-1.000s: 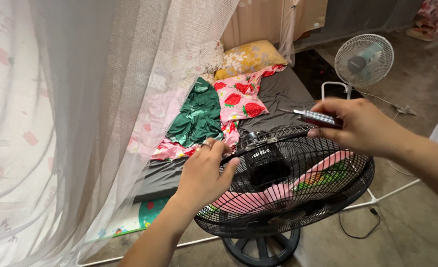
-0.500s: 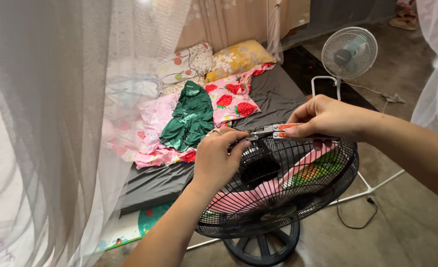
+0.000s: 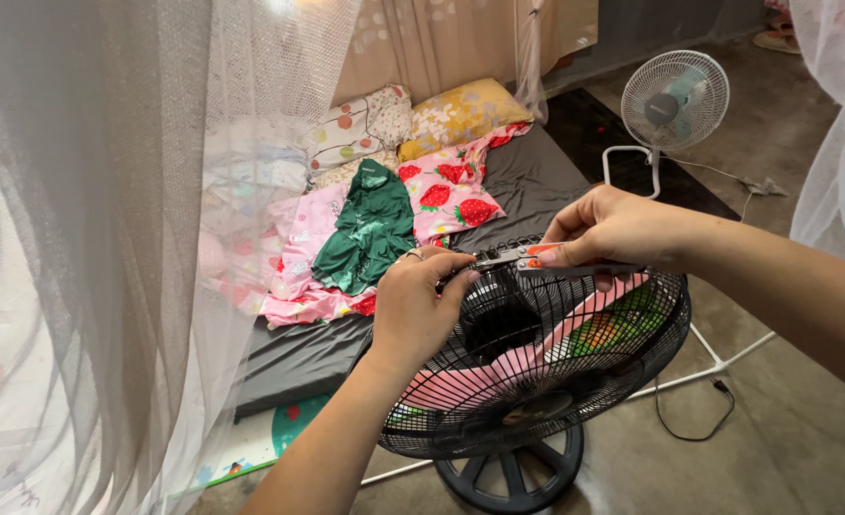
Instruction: The person secures the front grille of a white table fan by tightening the central hub nut. They then move to a black standing fan and use pliers to tighten a screw on the rear motor housing. The video ends before the task is fully completed.
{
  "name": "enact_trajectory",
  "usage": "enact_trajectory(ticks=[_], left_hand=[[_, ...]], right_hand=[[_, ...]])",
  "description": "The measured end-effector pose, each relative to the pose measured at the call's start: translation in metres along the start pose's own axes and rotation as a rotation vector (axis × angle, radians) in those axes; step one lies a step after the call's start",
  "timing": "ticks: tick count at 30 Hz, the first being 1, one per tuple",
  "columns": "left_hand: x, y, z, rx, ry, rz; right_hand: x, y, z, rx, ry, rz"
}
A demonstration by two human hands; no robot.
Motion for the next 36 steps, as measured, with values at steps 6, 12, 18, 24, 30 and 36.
enact_trajectory(ticks=[6,12,18,24,30,36], left_hand=[[-0.001,0.0,0.0,-0.009,0.024,0.007],[0.0,0.0,0.001,0.008,0.054,-0.007],[0.004,0.0,0.004,-0.041,0.118,0.008],[0.004,0.001,0.006,-0.019,0.122,-0.019],[0.006,0.001,0.004,-0.032,0.142,-0.035],[0.009,0.002,0.004,-0.024,0.116,-0.04]], right_hand=[[0.0,0.004,0.011,-0.072,0.121,-0.052],[0.012,0.036,0.029,-0.868,0.854,-0.544],[0.019,0.036,0.035,-0.438,1.433,-0.523],[0.014,0.033,0.035,-0.819,1.199,-0.465],[0.009,0.029,0.029,-0.999,1.159,-0.461],[0.009,0.035,0.038,-1.034,1.227,-0.548]])
Point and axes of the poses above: each hand's wrist, its own y-axis away from the middle knuckle, its own x-axis out of the palm, z = x × y, the point moved 2 cm from there along -y, towards the middle knuckle, and after that the axes turned 7 degrees about x, right-handed, at the moved point
